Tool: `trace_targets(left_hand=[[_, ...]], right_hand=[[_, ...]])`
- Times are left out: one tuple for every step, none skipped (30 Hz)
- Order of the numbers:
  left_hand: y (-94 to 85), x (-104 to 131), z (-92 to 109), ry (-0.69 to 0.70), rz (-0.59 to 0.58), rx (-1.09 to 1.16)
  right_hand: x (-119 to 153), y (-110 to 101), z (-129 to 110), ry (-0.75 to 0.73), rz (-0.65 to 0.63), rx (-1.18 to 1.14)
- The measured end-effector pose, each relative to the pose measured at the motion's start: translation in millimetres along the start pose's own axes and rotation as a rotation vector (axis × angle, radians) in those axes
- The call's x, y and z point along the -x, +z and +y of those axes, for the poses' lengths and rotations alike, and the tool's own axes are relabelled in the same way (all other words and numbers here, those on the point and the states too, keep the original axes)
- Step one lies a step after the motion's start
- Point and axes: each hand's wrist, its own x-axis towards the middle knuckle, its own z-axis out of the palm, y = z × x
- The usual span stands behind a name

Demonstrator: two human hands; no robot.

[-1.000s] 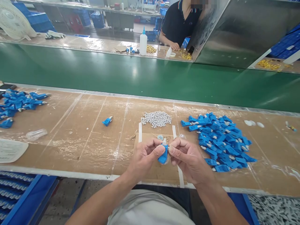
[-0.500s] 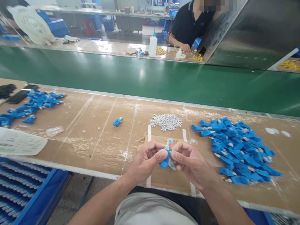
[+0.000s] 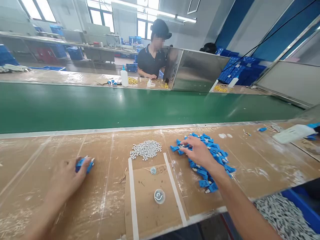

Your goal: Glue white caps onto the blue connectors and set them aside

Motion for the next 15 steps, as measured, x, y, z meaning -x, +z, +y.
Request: trace_targets(left_hand=[[2.3,4,-6,0.056,0.031,-0.137],[3.7,7,-10,0.091,0.06,-0.266],[4.4,10,-11,0.121,0.087,-0.349],[4.5,13,-9,0.14,0.095,-0.347],[4.3,16,-3,0.149,0.107,-0.315],[4.3,21,6,0.152,0.135,-0.288],[4.8,29,18,0.15,0.164,-0.281],[6.2,39,33,0.145,0.184,-0.299],[9.3,52,49,0.144,0.181,-0.302],[14.6,67,67,0.131,0.111,-0.286],[22.5,82,84,0.124,0.024,-0.189],[33.1,97,100,0.064,-0.116,-0.023],[45.8,111,114,-0.033,-0.286,0.192],[59.7,121,124,-0.152,-0.476,0.415],[73.5,129,131,-0.279,-0.634,0.617]], right_hand=[[-6,6,-1,-0.056,-0.043,0.024],[-12,12,-2,-0.107,-0.089,0.046],[-17,18,-4,-0.149,-0.131,0.067],[-21,22,-5,-0.181,-0.166,0.087],[-25,25,-7,-0.205,-0.191,0.105],[-26,25,-9,-0.224,-0.206,0.119],[-26,23,-11,-0.241,-0.212,0.127],[-23,20,-15,-0.256,-0.213,0.13],[-17,15,-20,-0.273,-0.208,0.112],[-9,10,-26,-0.293,-0.2,0.075],[2,5,-34,-0.315,-0.192,0.027],[14,-1,-43,-0.339,-0.177,-0.082],[27,-5,-53,-0.371,-0.173,-0.168],[40,-9,-62,-0.417,-0.181,-0.229],[53,-13,-72,-0.472,-0.194,-0.302]])
